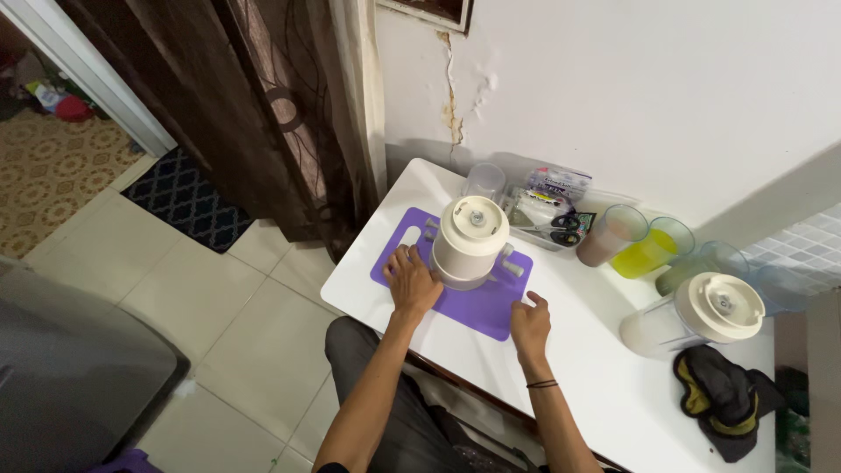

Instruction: The person assembles a blender: they fit the blade assembly into the blender jar, pour liquid from a cup into the jar, attach the jar to the motor base, and hold the jar on the base while running the blender to mix the contents.

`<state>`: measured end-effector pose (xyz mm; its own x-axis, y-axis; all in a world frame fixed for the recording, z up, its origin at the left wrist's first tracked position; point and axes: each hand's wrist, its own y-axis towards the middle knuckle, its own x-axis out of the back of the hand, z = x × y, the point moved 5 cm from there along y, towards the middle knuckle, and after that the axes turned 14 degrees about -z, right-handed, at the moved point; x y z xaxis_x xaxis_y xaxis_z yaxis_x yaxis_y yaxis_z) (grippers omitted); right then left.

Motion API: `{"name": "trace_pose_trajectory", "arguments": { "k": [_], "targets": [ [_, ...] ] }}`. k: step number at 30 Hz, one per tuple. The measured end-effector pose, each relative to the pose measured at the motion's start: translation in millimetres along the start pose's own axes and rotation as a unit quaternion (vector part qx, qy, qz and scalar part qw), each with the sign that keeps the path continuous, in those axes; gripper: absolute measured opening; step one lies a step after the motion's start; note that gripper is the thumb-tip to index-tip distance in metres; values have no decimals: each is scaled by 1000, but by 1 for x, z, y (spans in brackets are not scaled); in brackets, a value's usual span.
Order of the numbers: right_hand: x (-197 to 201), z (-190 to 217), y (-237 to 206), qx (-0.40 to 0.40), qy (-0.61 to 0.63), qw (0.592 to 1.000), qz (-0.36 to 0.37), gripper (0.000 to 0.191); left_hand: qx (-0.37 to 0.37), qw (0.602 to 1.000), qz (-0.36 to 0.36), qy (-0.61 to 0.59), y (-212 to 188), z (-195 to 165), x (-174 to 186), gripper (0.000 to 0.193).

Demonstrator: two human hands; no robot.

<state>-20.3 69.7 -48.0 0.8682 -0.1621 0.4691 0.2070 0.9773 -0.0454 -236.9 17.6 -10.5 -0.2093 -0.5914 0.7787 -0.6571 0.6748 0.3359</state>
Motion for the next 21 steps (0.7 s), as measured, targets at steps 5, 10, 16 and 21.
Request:
{"name": "trace_pose_trajectory", "arguments": {
  "k": [5, 10, 16, 21],
  "targets": [
    [-17, -2, 10, -111, 104, 986, 66, 62, -14, 1000, -2, -14, 3, -2, -3, 65],
    [-30, 17, 0, -42, 15, 998, 42, 54, -7, 999, -14, -52, 10, 5, -5, 68],
    [-11, 4, 6, -77, 10, 997, -1, 59, -5, 995, -47, -86, 13, 12, -11, 62],
    [-10, -11, 21, -100, 105, 989, 14, 56, -3, 993, -54, -101, 10, 11, -14, 60]
  ]
}}
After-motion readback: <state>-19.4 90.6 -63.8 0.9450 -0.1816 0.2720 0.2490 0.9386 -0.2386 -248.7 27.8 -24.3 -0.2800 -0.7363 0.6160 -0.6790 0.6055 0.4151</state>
